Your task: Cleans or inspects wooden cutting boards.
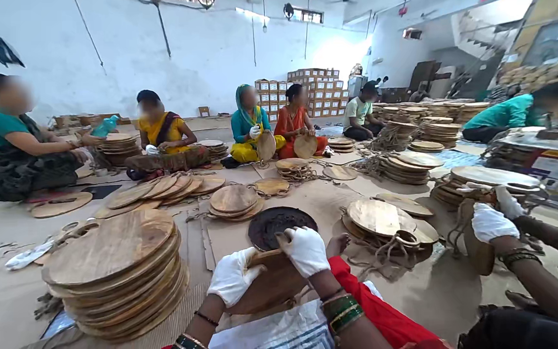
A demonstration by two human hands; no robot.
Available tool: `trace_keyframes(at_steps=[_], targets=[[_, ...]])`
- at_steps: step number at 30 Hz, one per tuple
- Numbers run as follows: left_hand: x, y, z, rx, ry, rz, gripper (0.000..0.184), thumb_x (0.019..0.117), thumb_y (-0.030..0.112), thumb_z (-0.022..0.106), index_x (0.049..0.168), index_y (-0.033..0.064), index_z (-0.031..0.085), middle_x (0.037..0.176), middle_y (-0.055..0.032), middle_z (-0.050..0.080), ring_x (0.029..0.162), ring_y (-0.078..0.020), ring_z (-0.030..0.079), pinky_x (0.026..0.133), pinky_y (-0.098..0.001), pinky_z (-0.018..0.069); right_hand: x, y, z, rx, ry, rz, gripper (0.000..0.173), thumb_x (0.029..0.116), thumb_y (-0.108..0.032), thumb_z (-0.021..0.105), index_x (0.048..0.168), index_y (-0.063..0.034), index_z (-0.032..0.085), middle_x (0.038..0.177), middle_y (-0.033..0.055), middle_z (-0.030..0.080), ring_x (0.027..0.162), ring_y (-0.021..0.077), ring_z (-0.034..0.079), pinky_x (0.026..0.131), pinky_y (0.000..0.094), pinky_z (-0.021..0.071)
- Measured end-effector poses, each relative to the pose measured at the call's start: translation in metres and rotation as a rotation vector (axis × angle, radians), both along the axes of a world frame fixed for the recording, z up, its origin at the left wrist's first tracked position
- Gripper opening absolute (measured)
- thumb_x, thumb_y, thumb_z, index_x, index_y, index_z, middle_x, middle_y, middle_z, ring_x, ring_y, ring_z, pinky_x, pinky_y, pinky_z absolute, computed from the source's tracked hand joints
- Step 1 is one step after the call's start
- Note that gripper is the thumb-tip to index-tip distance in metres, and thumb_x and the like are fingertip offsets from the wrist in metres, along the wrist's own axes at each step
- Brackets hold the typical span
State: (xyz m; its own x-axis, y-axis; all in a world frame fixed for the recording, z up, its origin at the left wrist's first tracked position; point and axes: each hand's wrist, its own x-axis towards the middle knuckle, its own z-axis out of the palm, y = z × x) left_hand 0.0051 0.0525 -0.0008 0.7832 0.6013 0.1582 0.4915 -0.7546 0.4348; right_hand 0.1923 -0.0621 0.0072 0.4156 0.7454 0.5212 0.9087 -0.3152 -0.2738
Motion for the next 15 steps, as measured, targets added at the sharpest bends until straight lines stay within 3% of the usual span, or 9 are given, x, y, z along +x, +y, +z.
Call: trace_keyframes(at_steps=[2, 5, 8, 10, 11, 12, 13, 15], targets=[[-0.003, 0.001, -0.003, -0.001, -0.036, -0.006, 0.038, 0.0946, 0.053, 0.065, 0.112, 0.0199, 0.072, 0.101, -0.0011, 0.074, 0.100, -0.0180, 0.069, 0.094, -0.0468, 0.0537, 0.007, -0.004, 0.010, -0.084, 0.195, 0.051, 0.035, 0.0975, -0.050, 0.062, 0.090, -0.0179, 0.076, 0.079, 0.0083, 0.072, 0.078, 0.0308, 0.071, 0.067, 0.0580, 0.0555], [-0.013, 0.007, -0.013, 0.012, -0.139, -0.033, 0.037, 0.0922, 0.051, 0.068, 0.106, 0.0173, 0.072, 0.095, -0.0013, 0.073, 0.095, -0.0179, 0.070, 0.088, -0.0464, 0.0552, 0.019, -0.009, 0.018, -0.164, 0.530, 0.153, 0.045, 0.0967, -0.058, 0.059, 0.106, -0.0171, 0.075, 0.089, 0.0103, 0.073, 0.081, 0.0301, 0.070, 0.072, 0.0589, 0.0551], [-0.019, 0.004, -0.010, 0.036, -0.136, -0.017, 0.039, 0.0902, 0.046, 0.071, 0.109, 0.0124, 0.073, 0.098, -0.0076, 0.074, 0.097, -0.0244, 0.071, 0.090, -0.0515, 0.0555, 0.022, -0.027, 0.019, -0.102, 0.807, 0.272, 0.035, 0.0984, -0.042, 0.064, 0.115, -0.0110, 0.071, 0.097, 0.0076, 0.072, 0.086, 0.0194, 0.069, 0.079, 0.0444, 0.0581], [-0.019, -0.001, -0.003, -0.037, -0.083, 0.002, 0.042, 0.0929, 0.043, 0.071, 0.118, 0.0091, 0.072, 0.111, -0.0145, 0.073, 0.112, -0.0326, 0.067, 0.101, -0.0585, 0.0482, 0.012, -0.049, 0.037, 0.016, 1.054, 0.342, 0.028, 0.1053, -0.025, 0.056, 0.114, -0.0012, 0.067, 0.092, 0.0085, 0.068, 0.079, 0.0124, 0.064, 0.075, 0.0311, 0.0549], [-0.020, 0.010, -0.020, 0.044, -0.168, -0.032, 0.045, 0.0921, 0.049, 0.070, 0.114, 0.0100, 0.073, 0.108, -0.0145, 0.074, 0.107, -0.0341, 0.070, 0.096, -0.0615, 0.0515, 0.002, -0.052, 0.047, 0.081, 1.153, 0.323, 0.030, 0.1075, -0.025, 0.051, 0.113, -0.0003, 0.068, 0.089, 0.0084, 0.068, 0.075, 0.0116, 0.064, 0.071, 0.0292, 0.0563], [-0.020, 0.021, -0.037, 0.106, -0.263, -0.070, 0.046, 0.0911, 0.052, 0.070, 0.110, 0.0105, 0.074, 0.102, -0.0145, 0.075, 0.100, -0.0348, 0.071, 0.090, -0.0634, 0.0538, -0.014, -0.053, 0.059, 0.126, 1.176, 0.222, 0.032, 0.1095, -0.026, 0.046, 0.108, -0.0022, 0.067, 0.085, 0.0064, 0.064, 0.072, 0.0105, 0.060, 0.070, 0.0289, 0.0529], [-0.018, 0.029, -0.047, 0.133, -0.306, -0.088, 0.046, 0.0908, 0.054, 0.069, 0.109, 0.0121, 0.074, 0.100, -0.0131, 0.074, 0.097, -0.0338, 0.072, 0.085, -0.0637, 0.0544, -0.010, -0.050, 0.056, 0.122, 1.145, 0.269, 0.037, 0.1107, -0.028, 0.043, 0.107, -0.0019, 0.068, 0.087, 0.0059, 0.064, 0.074, 0.0098, 0.060, 0.072, 0.0293, 0.0532], [-0.014, 0.036, -0.051, 0.093, -0.256, -0.071, 0.049, 0.0904, 0.059, 0.068, 0.111, 0.0151, 0.073, 0.102, -0.0113, 0.074, 0.099, -0.0318, 0.071, 0.087, -0.0628, 0.0528, 0.011, -0.033, 0.029, 0.163, 1.041, 0.349, 0.040, 0.1097, -0.033, 0.045, 0.112, -0.0027, 0.070, 0.099, 0.0083, 0.069, 0.087, 0.0127, 0.063, 0.081, 0.0335, 0.0540]])
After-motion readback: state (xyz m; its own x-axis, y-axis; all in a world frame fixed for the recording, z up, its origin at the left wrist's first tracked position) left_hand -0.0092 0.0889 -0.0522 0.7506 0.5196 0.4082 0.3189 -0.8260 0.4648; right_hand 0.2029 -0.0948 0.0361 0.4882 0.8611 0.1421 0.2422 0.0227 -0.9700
